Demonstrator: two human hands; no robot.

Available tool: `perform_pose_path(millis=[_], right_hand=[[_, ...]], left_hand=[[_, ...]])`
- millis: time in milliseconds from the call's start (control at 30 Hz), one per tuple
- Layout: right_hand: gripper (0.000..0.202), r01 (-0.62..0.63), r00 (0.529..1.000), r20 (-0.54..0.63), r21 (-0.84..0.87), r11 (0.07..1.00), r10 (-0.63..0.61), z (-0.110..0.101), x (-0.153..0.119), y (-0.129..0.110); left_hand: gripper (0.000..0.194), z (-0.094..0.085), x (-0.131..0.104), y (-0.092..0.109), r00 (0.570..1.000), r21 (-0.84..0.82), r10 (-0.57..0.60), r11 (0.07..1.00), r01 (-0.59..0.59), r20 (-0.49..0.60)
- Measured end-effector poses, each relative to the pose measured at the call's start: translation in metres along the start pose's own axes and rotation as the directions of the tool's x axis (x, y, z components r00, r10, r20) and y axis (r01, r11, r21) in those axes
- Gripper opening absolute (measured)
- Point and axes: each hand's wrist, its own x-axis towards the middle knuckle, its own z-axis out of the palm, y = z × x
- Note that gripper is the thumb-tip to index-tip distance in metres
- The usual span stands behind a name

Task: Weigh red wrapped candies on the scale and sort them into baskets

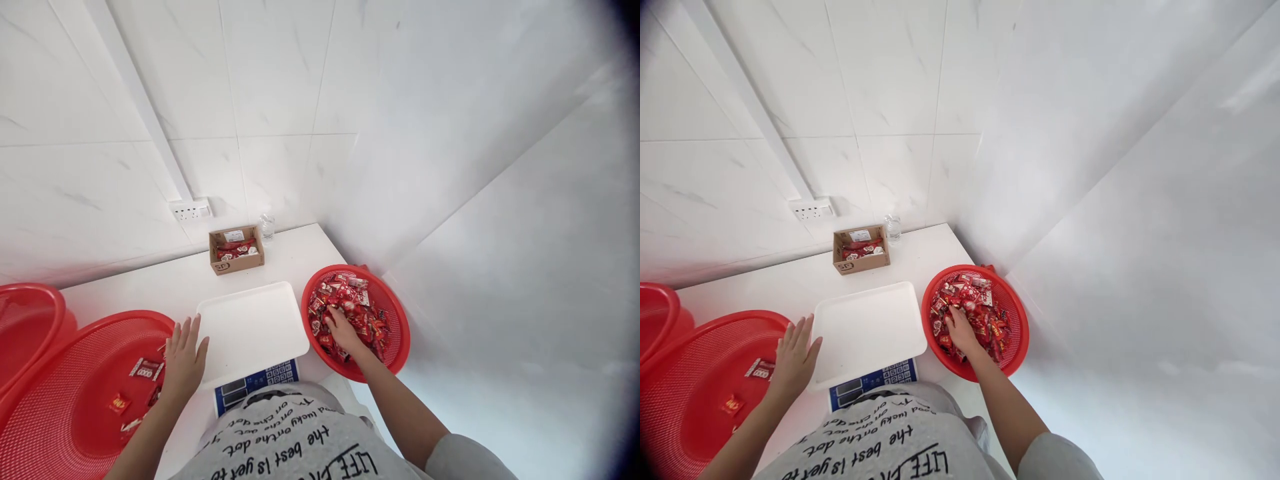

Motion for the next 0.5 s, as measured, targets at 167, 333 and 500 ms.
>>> perform_pose_path(millis=[167, 333, 500], right_hand=[[0.057, -0.109, 0.993, -0.07, -0.211, 0.971, 0.096, -0.033, 0.01, 0.02], [0.08, -0.241, 0.954, 0.066, -0.406, 0.882, 0.291, -0.039, 0.021, 0.011], [0.078, -0.205, 0.959, 0.077, -0.473, 0.857, 0.273, -0.022, 0.02, -0.008]], left_hand=[[0.052, 0.005, -0.008, 0.008, 0.991, -0.096, 0.118, 0.989, -0.112, 0.062], [0.048, 0.012, -0.012, 0.023, 0.967, -0.198, 0.186, 0.969, -0.15, 0.173], [0.043, 0.014, -0.013, 0.037, 0.955, -0.254, 0.229, 0.951, -0.177, 0.19]])
